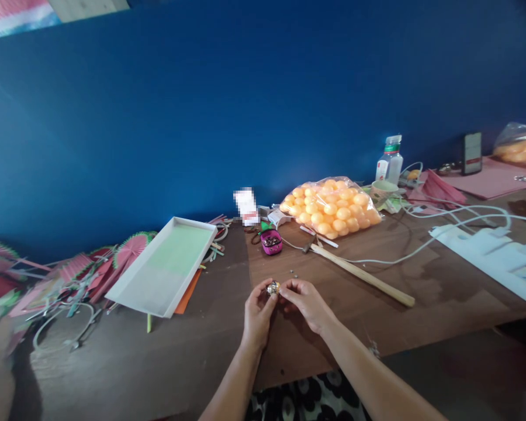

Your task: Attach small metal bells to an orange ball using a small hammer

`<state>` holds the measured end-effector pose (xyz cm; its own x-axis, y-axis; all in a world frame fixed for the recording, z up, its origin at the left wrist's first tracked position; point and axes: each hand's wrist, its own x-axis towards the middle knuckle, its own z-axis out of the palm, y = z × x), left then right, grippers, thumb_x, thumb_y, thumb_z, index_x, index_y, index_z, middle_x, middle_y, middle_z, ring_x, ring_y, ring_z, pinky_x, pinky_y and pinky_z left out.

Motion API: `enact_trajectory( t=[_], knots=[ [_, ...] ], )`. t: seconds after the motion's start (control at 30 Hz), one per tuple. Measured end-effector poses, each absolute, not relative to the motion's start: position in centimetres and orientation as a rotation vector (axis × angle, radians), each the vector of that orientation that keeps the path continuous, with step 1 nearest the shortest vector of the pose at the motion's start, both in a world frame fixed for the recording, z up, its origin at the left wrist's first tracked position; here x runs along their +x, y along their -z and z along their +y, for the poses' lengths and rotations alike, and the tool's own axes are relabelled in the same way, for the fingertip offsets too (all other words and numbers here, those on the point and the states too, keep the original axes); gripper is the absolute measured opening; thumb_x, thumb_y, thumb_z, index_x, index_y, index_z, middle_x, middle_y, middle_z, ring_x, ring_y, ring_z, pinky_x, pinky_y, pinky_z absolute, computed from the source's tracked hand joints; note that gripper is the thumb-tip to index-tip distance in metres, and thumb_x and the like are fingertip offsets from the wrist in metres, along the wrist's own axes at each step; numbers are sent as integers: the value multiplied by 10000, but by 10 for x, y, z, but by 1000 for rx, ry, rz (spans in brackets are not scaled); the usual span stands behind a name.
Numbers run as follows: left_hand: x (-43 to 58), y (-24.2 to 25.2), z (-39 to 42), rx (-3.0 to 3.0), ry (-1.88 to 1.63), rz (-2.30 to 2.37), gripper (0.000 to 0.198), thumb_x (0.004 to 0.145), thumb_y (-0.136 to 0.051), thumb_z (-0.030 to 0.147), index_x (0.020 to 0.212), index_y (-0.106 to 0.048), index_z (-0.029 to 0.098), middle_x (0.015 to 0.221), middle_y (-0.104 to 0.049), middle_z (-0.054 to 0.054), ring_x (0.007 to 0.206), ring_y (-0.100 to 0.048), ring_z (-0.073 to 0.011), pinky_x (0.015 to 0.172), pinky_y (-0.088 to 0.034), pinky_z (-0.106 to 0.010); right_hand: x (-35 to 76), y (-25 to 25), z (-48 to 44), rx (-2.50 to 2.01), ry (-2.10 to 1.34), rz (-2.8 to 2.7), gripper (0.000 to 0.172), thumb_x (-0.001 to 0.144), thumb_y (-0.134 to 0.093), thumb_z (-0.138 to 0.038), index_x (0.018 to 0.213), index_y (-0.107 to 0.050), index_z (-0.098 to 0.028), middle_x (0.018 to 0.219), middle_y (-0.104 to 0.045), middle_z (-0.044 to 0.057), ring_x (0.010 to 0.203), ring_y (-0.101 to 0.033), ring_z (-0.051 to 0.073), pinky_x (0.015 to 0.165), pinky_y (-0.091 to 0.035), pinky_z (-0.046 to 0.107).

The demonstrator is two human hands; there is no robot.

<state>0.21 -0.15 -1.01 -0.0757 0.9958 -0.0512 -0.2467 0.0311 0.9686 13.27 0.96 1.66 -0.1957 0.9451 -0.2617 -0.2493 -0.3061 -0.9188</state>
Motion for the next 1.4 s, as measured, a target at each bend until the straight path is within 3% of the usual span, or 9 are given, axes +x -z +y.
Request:
enact_trajectory(
  t=[1.4],
  knots=[
    [3, 15, 0, 976, -1354, 1144, 382, 675, -696, 278, 1031, -614, 165, 985, -664, -88, 916, -614, -203, 853, -445, -306, 117, -6, 11, -1239, -1521, -850, 309, 597, -704, -426, 641, -526, -178, 593, -574, -22, 553, -538, 117, 507, -457, 243]
  ],
)
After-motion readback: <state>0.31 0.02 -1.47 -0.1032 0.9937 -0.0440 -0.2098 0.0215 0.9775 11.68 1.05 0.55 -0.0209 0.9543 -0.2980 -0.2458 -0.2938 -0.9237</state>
